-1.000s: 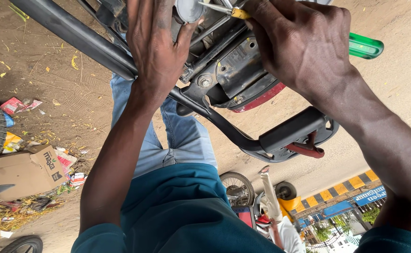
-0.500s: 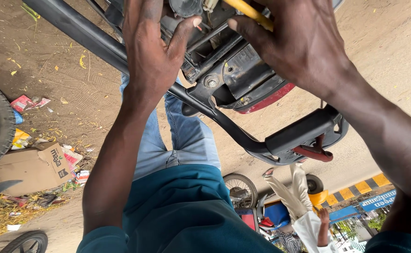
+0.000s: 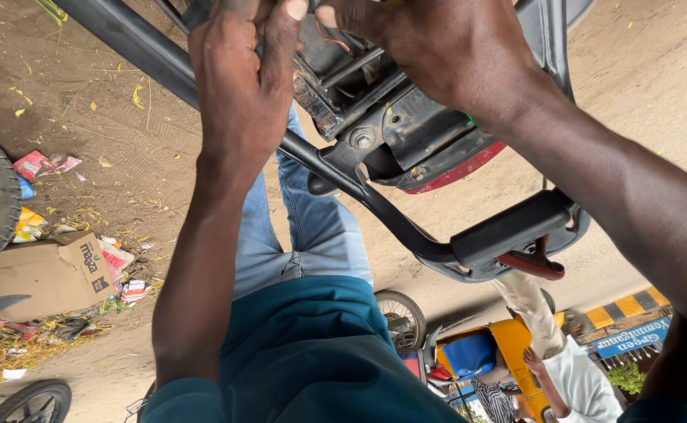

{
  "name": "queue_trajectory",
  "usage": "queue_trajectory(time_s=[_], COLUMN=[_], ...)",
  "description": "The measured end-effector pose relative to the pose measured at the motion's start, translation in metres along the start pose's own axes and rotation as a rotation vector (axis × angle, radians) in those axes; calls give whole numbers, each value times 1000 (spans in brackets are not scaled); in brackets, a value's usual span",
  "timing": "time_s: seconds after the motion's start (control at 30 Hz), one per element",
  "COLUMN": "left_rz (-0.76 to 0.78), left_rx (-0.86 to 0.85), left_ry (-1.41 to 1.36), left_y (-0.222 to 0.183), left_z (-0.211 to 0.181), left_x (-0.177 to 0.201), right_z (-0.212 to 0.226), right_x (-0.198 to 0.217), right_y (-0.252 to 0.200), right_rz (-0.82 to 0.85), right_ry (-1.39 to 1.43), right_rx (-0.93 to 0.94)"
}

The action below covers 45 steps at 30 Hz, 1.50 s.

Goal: Repairing or adjusting components on a motorcycle, specifically working on wiring and small electrical parts near the tail light.

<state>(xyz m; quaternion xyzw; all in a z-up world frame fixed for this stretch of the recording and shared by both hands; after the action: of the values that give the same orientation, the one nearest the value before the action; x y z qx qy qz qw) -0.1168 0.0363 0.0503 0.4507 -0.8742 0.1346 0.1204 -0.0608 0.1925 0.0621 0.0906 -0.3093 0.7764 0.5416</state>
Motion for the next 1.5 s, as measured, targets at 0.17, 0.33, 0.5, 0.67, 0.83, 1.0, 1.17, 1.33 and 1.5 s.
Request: queue_trajectory(time_s=[0.17,0.33,0.5,0.67,0.83,1.0,1.17,1.33,1.5], left_rz=[62,93,81,84,122,101,100,85,41], left_rx=[-14,-30,-71,-51,-6,-54,-47,-51,-130], left_ry=[9,-55,-84,-58,-58,-105,-88,-7,-67], left_y=[-3,-2,-2,-2,-7,-1,0,-10,-11], left_z=[10,10,9,11,24,13,15,29,17], left_x=[2,1,4,7,2,7,7,2,3], right_z=[-18,-6,12,17,17,22,13,28,34], right_x=[-5,-3,2,6,3,8,6,10,9], right_y=[-2,-9,12,16,11,15,12,17,14], right_rz=[42,9,-24,-63,-82,-67,-50,-55,-67], right_ry=[89,575,266,246,212,217,168,144,198], right_rx=[-131,127,-67,-170,-68,-121,-223,-115,-25])
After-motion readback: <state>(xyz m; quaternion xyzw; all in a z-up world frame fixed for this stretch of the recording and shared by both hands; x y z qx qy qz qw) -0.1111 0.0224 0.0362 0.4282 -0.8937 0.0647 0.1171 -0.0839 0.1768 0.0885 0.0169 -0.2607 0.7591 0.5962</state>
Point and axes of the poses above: each hand's wrist, its own y-axis towards the middle knuckle, its own x-axis out of the back of the hand, z = x × y, the point moved 9 cm from there along y, towards the middle knuckle, and after that the axes turned 13 degrees about y, right-handed, at the moved point
